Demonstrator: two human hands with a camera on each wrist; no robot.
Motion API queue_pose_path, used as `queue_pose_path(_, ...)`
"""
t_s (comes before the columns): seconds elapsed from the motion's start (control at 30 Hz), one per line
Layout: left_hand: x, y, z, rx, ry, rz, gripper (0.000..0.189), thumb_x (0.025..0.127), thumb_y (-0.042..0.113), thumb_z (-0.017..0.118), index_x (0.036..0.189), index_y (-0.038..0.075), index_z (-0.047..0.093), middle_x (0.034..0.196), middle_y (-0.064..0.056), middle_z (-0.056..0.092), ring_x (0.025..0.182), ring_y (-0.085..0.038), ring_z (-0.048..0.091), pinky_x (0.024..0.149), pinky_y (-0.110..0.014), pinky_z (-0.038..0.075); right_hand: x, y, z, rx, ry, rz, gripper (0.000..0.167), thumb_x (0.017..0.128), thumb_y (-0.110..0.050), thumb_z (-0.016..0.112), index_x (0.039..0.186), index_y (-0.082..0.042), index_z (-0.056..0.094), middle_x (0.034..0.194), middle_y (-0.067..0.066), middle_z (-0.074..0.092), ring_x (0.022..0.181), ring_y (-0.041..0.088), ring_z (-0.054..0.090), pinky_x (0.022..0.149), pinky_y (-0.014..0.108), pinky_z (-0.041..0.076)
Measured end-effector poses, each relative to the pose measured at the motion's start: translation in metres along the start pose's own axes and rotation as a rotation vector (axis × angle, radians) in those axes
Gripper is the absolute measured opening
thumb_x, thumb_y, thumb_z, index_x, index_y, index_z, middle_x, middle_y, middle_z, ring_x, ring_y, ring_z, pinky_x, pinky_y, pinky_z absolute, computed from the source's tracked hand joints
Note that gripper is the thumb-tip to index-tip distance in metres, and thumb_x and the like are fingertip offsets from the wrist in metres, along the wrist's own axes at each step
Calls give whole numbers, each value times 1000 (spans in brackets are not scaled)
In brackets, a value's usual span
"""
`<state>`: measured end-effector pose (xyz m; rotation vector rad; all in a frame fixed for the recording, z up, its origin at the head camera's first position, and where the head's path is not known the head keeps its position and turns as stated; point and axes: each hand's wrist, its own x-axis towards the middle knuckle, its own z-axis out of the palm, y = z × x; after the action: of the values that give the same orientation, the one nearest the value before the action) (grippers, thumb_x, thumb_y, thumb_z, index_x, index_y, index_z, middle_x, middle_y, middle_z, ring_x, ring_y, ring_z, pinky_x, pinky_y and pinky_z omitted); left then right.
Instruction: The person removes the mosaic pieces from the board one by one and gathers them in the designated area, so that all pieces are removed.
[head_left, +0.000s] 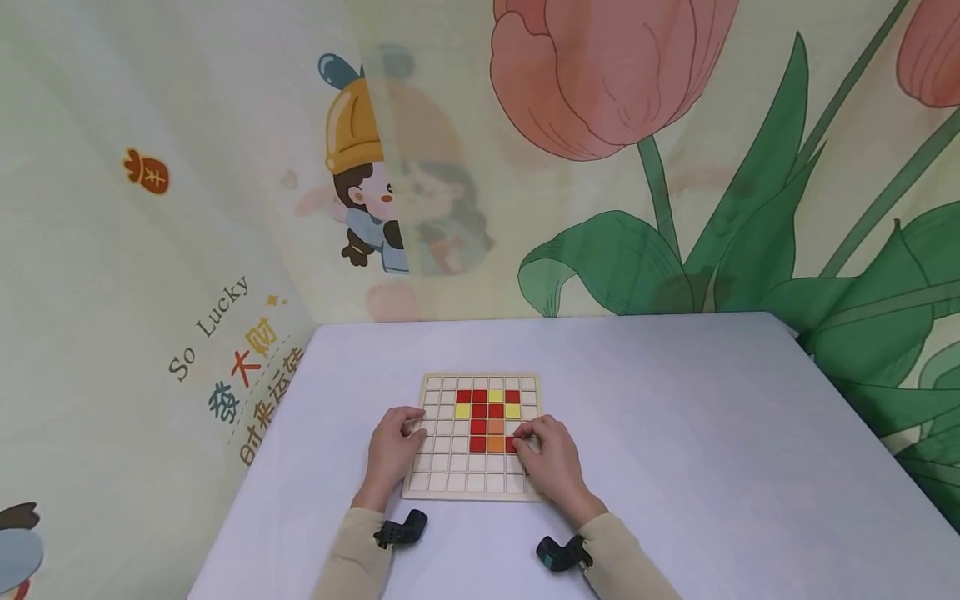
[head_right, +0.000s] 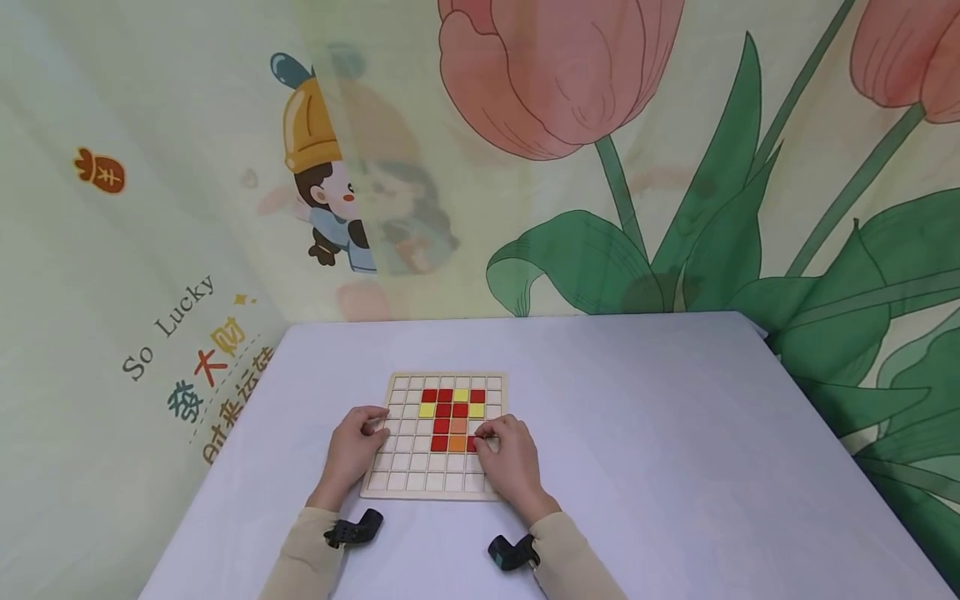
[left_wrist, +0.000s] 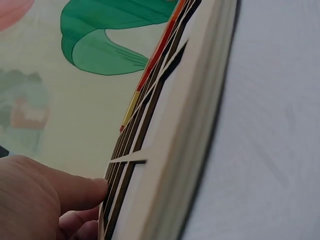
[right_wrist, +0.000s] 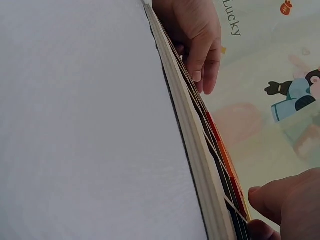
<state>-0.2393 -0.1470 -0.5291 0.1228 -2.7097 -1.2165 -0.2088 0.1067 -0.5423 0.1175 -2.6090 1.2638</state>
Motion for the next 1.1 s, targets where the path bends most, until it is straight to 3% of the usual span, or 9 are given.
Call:
queue_pose_path(0.17,-1,2,0,44,3,20,21,89,11,69,110,8,71,113,-6,59,81,-17,49,65,-27,41,-1,-1,-1,-4,-9,-19,7,84,-18,76,86,-22,70,95,-8,58,88,13,47,71,29,43)
queue_pose_path(0.37,-1,6,-2,92,-6,35,22,90,15,68,110,7,69,107,-7,55,82,-17,48,67,-28,40,1,-3,-4,-12,-49,-8,11,81,-20,78,89,-22,71,98,-7,56,90,14,46,73,30,43)
queue_pose_path(0.77,-5,8,-1,100,-12,39,24,90,15,69,111,6,69,106,-7,56,78,-17,47,65,-28,40,-2,-2,-4,-39,-60,-7,17,79,-19,80,95,-19,72,100,-5,57,96,16,49,77,32,46)
queue_pose_path(0.97,-3,5,0,100,-15,25,18,91,16,66,106,6,69,104,-7,55,81,-18,50,69,-29,42,-2,0,-4,-38,-68,-14,17,79,-19,80,95,-18,72,99,-6,57,98,16,49,80,33,46)
queue_pose_path(1.1,-4,3,0,77,4,40,22,90,14,67,110,4,69,111,-10,57,96,-23,53,79,-36,48,-2,-1,-3,-23,-76,-14,17,79,-18,80,94,-18,72,98,-7,56,97,16,49,79,33,46)
